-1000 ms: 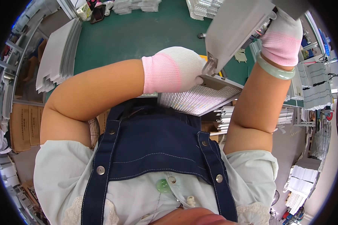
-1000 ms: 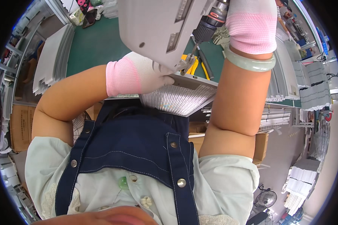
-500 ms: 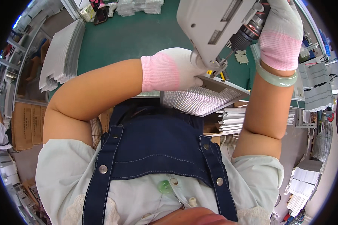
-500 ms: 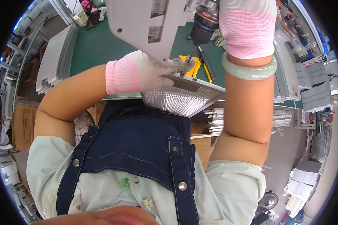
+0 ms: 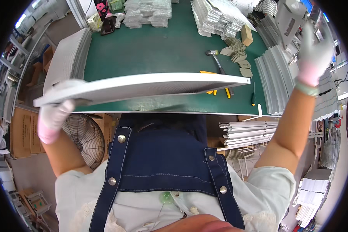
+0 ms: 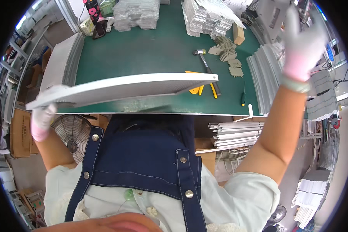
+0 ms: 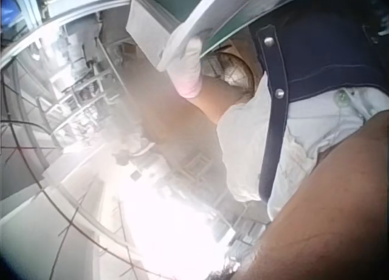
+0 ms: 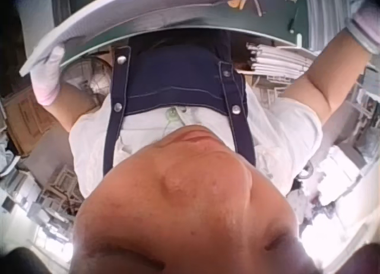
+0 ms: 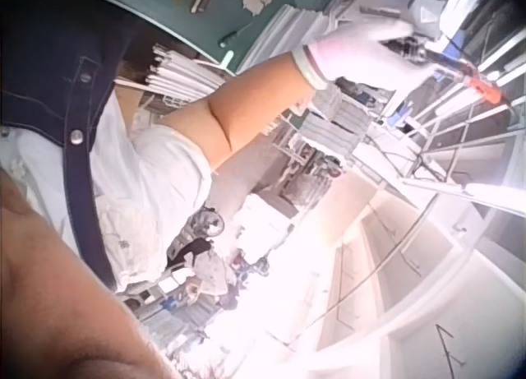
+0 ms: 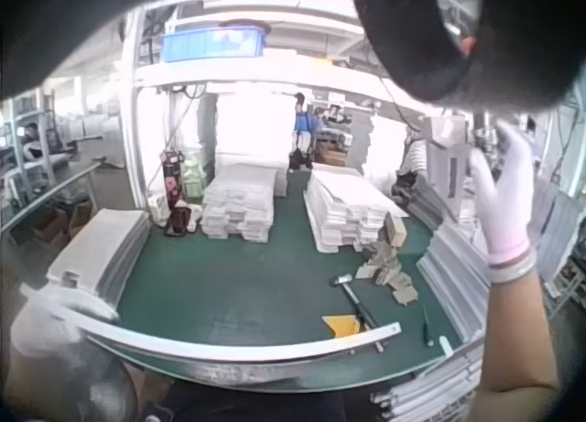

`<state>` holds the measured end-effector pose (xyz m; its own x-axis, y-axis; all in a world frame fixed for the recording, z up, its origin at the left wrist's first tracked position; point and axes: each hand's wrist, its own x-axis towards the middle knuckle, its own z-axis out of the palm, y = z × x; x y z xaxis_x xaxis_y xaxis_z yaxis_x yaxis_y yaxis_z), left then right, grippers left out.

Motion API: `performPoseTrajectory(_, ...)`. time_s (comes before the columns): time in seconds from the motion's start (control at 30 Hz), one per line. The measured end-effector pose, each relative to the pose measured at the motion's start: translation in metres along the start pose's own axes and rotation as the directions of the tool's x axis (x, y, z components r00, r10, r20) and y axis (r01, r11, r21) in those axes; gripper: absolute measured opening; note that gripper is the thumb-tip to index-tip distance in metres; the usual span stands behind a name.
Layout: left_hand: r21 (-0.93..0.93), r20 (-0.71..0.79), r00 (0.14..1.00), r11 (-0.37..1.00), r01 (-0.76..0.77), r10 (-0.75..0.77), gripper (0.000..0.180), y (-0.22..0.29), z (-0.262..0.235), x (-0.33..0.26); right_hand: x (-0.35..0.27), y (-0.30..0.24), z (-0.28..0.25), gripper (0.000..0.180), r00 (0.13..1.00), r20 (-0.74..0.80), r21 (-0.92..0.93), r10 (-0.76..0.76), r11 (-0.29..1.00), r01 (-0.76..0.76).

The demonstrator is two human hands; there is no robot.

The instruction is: The person assembles air filters by placing a mesh sheet into a frame, inserting a plastic component, and securing the assembly with a hammer. They repeat this process for multiple units, stacking the finished filters on the table.

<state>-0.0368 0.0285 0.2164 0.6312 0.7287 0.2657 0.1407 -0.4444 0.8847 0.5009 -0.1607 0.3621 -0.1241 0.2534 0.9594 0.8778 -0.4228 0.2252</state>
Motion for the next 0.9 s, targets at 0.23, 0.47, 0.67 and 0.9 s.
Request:
performPoseTrajectory(0.23,0.015,-0.450,0.890,0.997,-0.076,0.075,0.029,-0.063,0.038,-0.008,-0.277,-0.064,0.077,0.050,0.257,0.925,-0.170,0.281,0.909,-0.381)
performPoseTrajectory(0.47,-0.075,-0.359,0.929,0.995,0.065,-0.088,0.026,-0.123,0.069,0.013,-0.261,-0.082,0.133,0.038,0.188,0.948,-0.076,0.258,0.755,-0.651)
performPoseTrajectory(0.67,-0.109,-0.335,0.931,0.988,0.113,-0.144,0.027,-0.127,0.070,0.014,-0.121,-0.141,0.121,0.034,0.618,0.785,0.285,-0.040,0.910,-0.303)
performPoseTrajectory(0.9,-0.134,-0.386,0.919,0.990,0.037,-0.086,0.027,-0.128,0.071,0.018,-0.107,-0.180,0.129,0.039,0.578,0.815,0.195,-0.023,0.952,-0.237)
